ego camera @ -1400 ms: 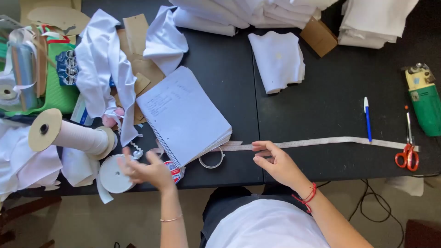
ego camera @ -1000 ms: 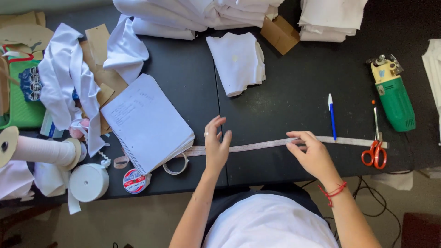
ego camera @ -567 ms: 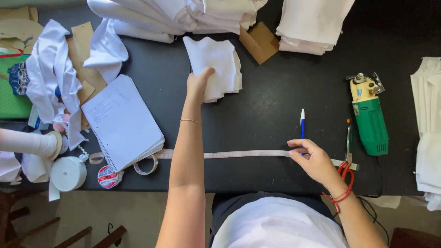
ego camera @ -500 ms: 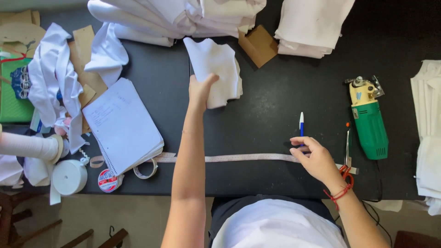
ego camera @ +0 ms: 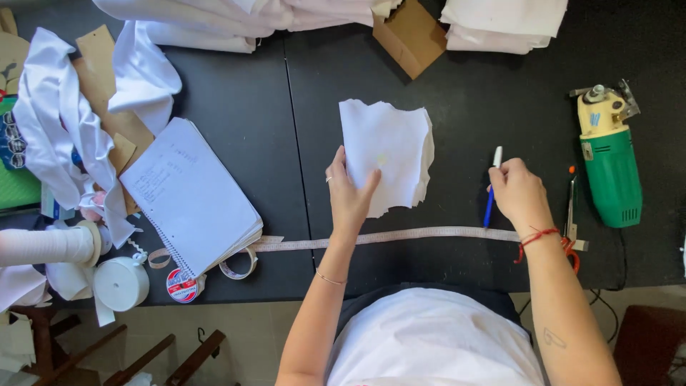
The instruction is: The person is organizing, inspecting, marking, and folding white fabric pieces on a work table in a sewing factory.
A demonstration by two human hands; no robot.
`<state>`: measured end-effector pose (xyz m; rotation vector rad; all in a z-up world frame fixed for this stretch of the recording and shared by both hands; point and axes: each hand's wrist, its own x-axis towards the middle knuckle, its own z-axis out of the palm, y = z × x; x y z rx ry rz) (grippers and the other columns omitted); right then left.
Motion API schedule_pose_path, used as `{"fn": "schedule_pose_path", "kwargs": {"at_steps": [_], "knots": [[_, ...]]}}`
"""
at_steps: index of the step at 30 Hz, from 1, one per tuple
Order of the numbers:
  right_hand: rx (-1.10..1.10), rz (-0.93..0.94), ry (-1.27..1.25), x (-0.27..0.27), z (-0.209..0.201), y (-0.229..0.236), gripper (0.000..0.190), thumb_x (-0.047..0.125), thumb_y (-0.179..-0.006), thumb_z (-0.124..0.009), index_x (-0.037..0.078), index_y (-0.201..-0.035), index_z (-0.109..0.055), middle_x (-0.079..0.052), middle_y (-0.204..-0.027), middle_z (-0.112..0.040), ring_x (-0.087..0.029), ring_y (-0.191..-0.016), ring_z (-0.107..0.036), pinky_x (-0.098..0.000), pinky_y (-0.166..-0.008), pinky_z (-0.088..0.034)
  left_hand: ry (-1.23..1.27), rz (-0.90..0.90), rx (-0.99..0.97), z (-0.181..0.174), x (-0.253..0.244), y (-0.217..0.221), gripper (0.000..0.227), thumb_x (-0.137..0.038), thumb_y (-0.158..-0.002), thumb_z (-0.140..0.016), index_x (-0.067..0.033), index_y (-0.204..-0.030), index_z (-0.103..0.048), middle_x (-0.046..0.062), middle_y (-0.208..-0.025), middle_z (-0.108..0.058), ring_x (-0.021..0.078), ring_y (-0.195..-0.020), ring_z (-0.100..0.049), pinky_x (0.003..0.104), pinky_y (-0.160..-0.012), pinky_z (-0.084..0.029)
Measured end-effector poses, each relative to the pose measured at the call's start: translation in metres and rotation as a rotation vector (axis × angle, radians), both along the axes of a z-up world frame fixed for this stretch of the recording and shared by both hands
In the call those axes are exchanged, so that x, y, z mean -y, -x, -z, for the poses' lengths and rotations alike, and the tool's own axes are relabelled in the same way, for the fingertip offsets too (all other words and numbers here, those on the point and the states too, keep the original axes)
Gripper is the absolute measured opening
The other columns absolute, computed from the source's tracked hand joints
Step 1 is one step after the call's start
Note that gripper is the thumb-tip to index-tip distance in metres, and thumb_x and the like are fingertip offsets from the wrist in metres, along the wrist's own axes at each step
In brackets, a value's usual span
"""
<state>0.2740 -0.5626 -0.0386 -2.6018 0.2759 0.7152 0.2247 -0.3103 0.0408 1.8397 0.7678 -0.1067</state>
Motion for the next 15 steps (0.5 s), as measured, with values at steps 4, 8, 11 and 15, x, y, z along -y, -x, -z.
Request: {"fn": "schedule_pose_path", "kwargs": {"at_steps": [4, 8, 11, 15], "knots": [[-0.059, 0.164, -0.201, -0.03, -0.066, -0.001, 0.022, 0.023, -0.091, -0.035, 0.004, -0.089, -0.045, -0.006, -0.07, -0.065, -0.02, -0.063, -0.061, -0.0341, -0.069, -0.042, -0.666, 0.154, 0.372, 0.019, 0.001, 0.012, 0.047, -0.01, -0.077, -0.064, -0.0067, -0.118, -0.043, 0.016, -0.12, -0.044, 0.0304, -0.11, -0.045, 0.041, -0.091, -0.039], [-0.009, 0.129, -0.213, -0.023, -0.055, 0.009, 0.022, 0.019, -0.089, -0.045, 0.004, -0.104, -0.048, -0.007, -0.078, -0.062, -0.019, -0.067, -0.057, -0.0339, -0.064, -0.044, -0.713, 0.641, 0.287, 0.027, 0.01, 0.024, 0.069, -0.017, -0.065, -0.07, -0.0137, -0.123, -0.033, 0.013, -0.134, -0.022, 0.0337, -0.127, -0.023, 0.066, -0.096, -0.016], [-0.05, 0.184, -0.292, -0.028, -0.056, 0.005, 0.027, 0.012, -0.086, -0.046, 0.003, -0.111, -0.046, -0.011, -0.089, -0.059, -0.021, -0.073, -0.059, -0.0329, -0.067, -0.048, -0.896, 0.805, 0.183, 0.033, 0.01, 0.022, 0.094, -0.013, -0.06, -0.075, -0.0153, -0.135, -0.017, 0.014, -0.143, -0.009, 0.0348, -0.134, -0.01, 0.067, -0.098, -0.009], [0.083, 0.198, -0.414, -0.03, -0.047, 0.014, 0.025, 0.009, -0.078, -0.056, 0.001, -0.102, -0.053, -0.012, -0.079, -0.058, -0.025, -0.074, -0.056, -0.0378, -0.065, -0.044, -0.882, 0.664, 0.347, 0.045, 0.013, 0.024, 0.085, 0.002, -0.061, -0.069, -0.0149, -0.134, -0.028, 0.016, -0.141, -0.02, 0.0302, -0.132, -0.016, 0.062, -0.1, -0.004]]}}
